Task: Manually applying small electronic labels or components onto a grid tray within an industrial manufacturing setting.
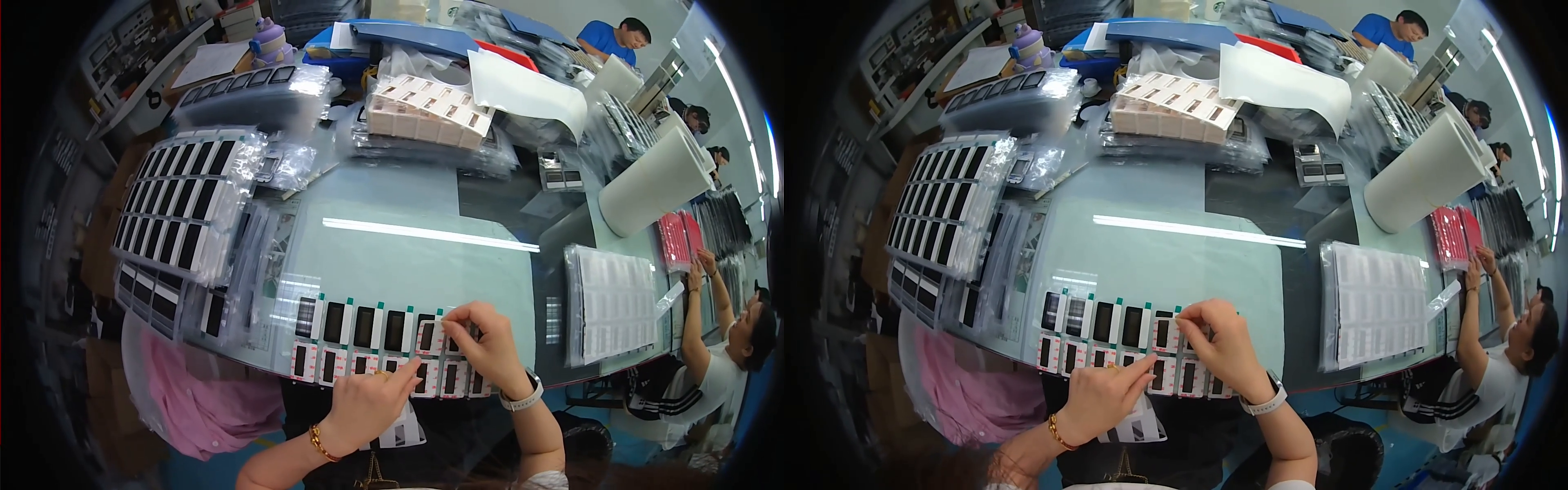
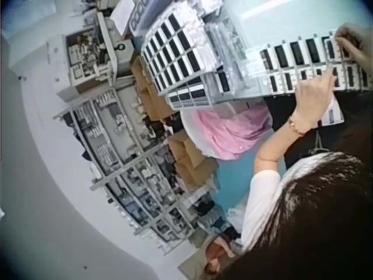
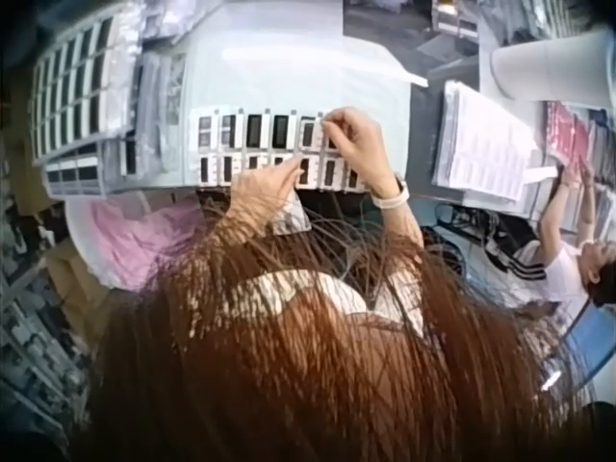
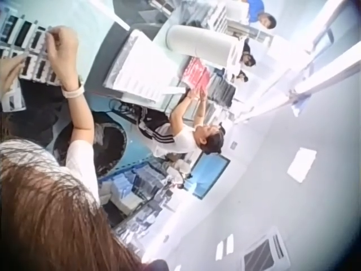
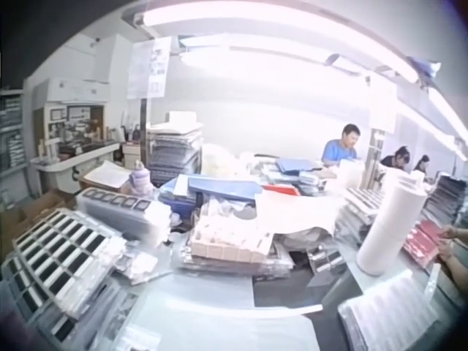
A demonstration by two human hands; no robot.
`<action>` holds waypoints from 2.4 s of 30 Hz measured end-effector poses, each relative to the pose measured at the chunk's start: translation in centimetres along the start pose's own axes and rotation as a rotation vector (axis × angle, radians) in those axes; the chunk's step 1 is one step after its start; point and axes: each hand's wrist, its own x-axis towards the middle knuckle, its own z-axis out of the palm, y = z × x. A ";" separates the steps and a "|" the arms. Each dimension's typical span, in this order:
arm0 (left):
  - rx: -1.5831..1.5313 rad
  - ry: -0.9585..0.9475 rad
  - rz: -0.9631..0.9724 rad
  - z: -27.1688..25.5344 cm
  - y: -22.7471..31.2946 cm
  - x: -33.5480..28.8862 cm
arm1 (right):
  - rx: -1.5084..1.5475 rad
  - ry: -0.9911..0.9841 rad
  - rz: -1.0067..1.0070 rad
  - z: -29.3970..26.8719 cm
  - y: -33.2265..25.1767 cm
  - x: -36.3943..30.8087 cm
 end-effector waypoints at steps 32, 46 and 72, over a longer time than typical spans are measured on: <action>0.093 -0.055 0.079 0.1 0.5 1.1 | -0.084 0.049 -0.184 0.1 -0.3 0.6; 0.159 -0.022 0.063 -0.4 0.1 1.7 | -0.195 0.014 -0.161 0.7 -0.3 0.7; -0.205 -0.106 -0.158 -6.4 -3.0 -2.4 | -0.547 0.129 -0.117 -4.4 1.2 -1.9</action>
